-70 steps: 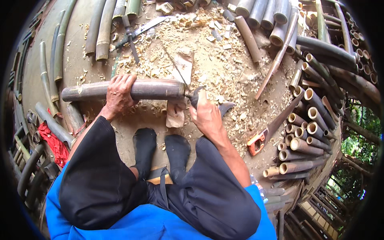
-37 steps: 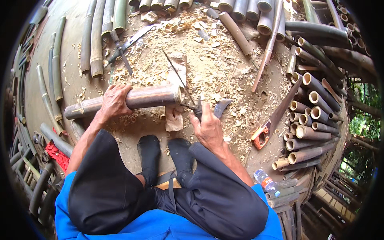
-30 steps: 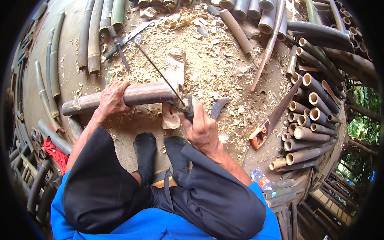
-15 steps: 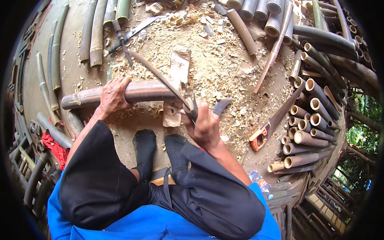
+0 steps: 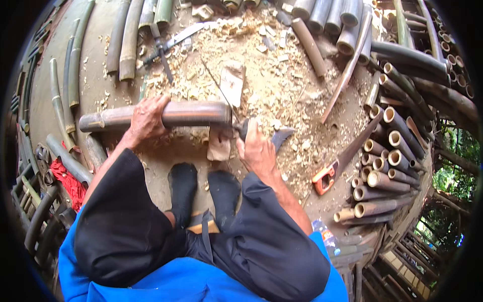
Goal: The person cuts and carves bamboo poles using a saw and knives, creating notches and shaping the wood while sitting on the ground.
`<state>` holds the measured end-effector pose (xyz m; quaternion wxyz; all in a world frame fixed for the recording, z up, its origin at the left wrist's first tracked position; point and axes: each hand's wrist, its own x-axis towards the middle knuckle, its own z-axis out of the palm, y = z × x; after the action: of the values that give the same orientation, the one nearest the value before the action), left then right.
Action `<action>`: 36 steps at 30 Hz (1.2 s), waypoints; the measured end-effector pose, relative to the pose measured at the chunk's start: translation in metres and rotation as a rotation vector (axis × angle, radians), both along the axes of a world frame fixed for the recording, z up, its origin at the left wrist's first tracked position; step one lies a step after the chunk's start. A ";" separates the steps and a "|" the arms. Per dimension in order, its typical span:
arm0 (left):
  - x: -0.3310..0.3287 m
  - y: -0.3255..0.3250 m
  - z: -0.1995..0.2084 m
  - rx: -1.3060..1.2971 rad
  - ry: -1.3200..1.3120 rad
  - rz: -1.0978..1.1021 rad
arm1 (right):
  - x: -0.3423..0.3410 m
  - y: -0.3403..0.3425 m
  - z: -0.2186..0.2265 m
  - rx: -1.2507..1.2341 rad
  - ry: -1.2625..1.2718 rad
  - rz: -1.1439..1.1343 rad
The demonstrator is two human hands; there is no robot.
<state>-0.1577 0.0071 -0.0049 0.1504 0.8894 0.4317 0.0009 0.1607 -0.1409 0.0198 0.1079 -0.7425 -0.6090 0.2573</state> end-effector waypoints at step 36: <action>0.006 -0.010 -0.017 0.277 -0.034 0.013 | 0.022 -0.004 -0.010 0.020 0.059 0.071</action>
<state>-0.1513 -0.0024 -0.0219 0.0336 0.8987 0.4305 0.0766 0.1823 -0.1448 0.0095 0.1241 -0.7115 -0.6340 0.2765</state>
